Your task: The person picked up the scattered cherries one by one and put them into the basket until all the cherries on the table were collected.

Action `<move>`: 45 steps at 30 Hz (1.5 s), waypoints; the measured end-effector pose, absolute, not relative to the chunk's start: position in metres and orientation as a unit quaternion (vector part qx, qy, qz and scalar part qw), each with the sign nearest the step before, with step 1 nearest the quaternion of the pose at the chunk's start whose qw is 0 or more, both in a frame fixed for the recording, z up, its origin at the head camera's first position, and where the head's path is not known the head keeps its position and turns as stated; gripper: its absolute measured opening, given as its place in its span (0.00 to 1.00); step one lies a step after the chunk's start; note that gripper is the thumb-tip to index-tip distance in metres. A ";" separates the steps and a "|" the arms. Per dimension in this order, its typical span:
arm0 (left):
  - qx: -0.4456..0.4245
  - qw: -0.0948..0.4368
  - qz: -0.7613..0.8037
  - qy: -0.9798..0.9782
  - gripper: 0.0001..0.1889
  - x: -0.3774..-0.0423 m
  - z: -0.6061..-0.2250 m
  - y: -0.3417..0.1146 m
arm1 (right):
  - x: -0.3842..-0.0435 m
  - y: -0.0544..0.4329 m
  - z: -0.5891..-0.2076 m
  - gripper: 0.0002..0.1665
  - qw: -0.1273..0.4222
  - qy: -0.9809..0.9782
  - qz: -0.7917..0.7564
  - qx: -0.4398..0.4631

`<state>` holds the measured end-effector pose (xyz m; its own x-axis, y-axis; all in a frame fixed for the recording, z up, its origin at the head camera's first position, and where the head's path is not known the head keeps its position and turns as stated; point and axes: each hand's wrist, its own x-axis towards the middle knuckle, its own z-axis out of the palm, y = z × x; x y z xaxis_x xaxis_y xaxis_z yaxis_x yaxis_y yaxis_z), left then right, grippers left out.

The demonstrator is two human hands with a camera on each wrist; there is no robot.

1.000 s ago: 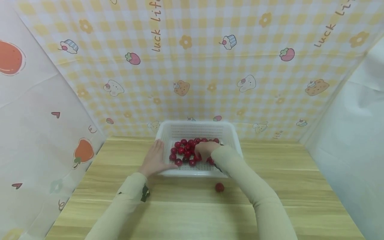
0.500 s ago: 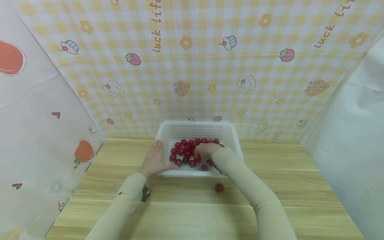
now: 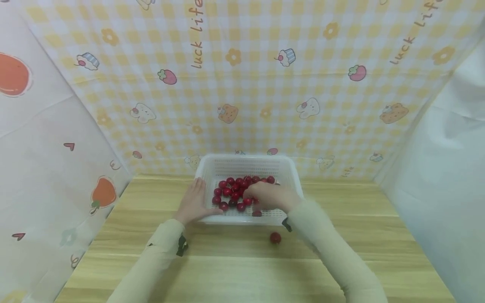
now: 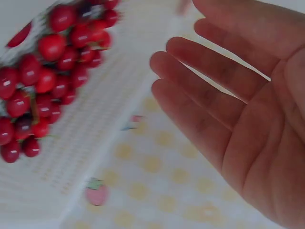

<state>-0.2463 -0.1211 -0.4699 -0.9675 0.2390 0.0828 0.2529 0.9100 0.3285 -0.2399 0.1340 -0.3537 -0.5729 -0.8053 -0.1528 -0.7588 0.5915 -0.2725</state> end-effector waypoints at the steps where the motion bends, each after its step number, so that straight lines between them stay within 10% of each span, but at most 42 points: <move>1: -0.125 0.019 -0.170 -0.977 0.63 -0.246 -0.470 -0.122 | -0.233 0.135 -0.351 0.16 0.120 0.878 -0.089 -0.455; 16: -0.131 0.020 -0.169 -0.977 0.65 -0.244 -0.468 -0.123 | -0.153 0.167 -0.417 0.20 0.165 0.913 -0.100 -0.360; 34: -0.133 0.026 -0.165 -0.977 0.64 -0.245 -0.470 -0.121 | -0.168 0.192 -0.481 0.19 0.040 0.919 -0.110 -0.378; 45: -0.127 0.021 -0.165 -0.978 0.63 -0.245 -0.469 -0.121 | -0.171 0.191 -0.490 0.15 0.078 0.914 -0.126 -0.378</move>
